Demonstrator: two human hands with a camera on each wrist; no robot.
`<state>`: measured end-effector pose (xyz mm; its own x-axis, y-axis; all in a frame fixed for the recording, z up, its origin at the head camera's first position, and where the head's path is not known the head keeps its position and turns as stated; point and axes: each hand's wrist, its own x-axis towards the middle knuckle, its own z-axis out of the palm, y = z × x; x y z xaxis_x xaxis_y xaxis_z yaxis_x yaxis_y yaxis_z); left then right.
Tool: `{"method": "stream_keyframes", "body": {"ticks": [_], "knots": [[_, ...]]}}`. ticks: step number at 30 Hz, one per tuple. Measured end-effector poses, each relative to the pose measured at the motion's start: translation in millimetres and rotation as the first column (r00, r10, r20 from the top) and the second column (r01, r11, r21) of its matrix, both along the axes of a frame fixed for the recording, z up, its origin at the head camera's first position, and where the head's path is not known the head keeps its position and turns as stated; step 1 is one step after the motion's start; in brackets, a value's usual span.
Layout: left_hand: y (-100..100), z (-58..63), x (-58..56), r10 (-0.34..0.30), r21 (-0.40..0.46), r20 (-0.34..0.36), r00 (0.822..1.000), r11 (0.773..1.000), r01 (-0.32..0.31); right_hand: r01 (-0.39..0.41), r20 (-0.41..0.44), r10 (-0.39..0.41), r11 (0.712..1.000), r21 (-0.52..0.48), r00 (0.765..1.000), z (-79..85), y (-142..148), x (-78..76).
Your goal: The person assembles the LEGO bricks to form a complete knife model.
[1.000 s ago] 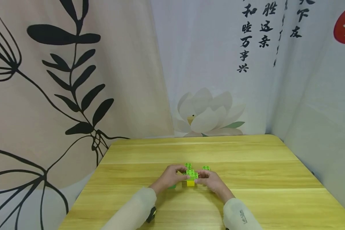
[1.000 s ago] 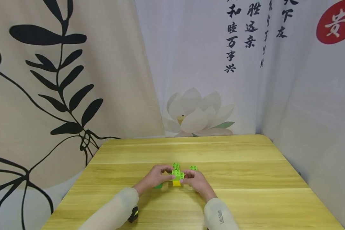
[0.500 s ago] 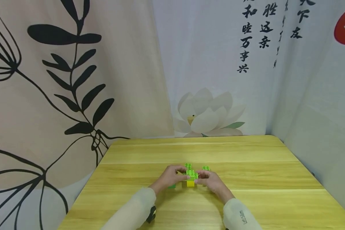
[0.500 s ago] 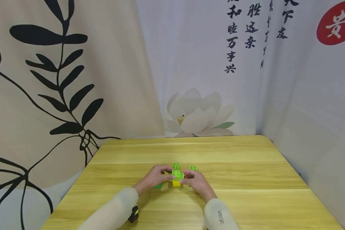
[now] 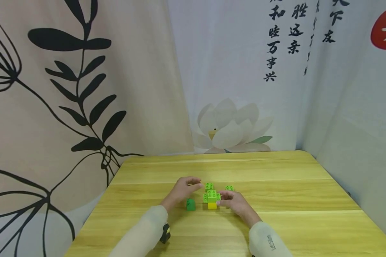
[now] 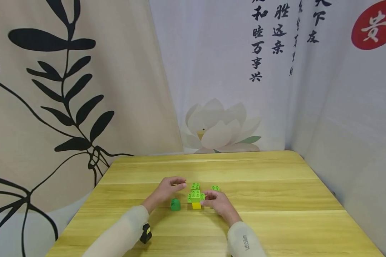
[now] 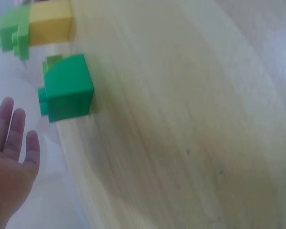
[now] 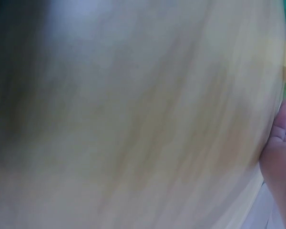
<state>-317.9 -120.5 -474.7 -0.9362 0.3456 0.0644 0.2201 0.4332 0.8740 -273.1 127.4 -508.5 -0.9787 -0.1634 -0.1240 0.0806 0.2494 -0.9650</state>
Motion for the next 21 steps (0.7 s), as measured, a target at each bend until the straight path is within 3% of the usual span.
{"method": "stream_keyframes", "body": {"ticks": [9, 21], "knots": [[-11, -5.7, -6.4, 0.038, -0.008, -0.001, 0.999, 0.999, -0.038, 0.002, -0.01, -0.002, 1.0, 0.0, 1.0, -1.6, 0, -0.6], [-13, -17.3, -19.8, 0.008, -0.036, 0.0, 1.0, 0.999, -0.008, -0.012, -0.008, 0.012, 1.0, 0.001, 1.0, -3.2, 1, -1.8]]}}
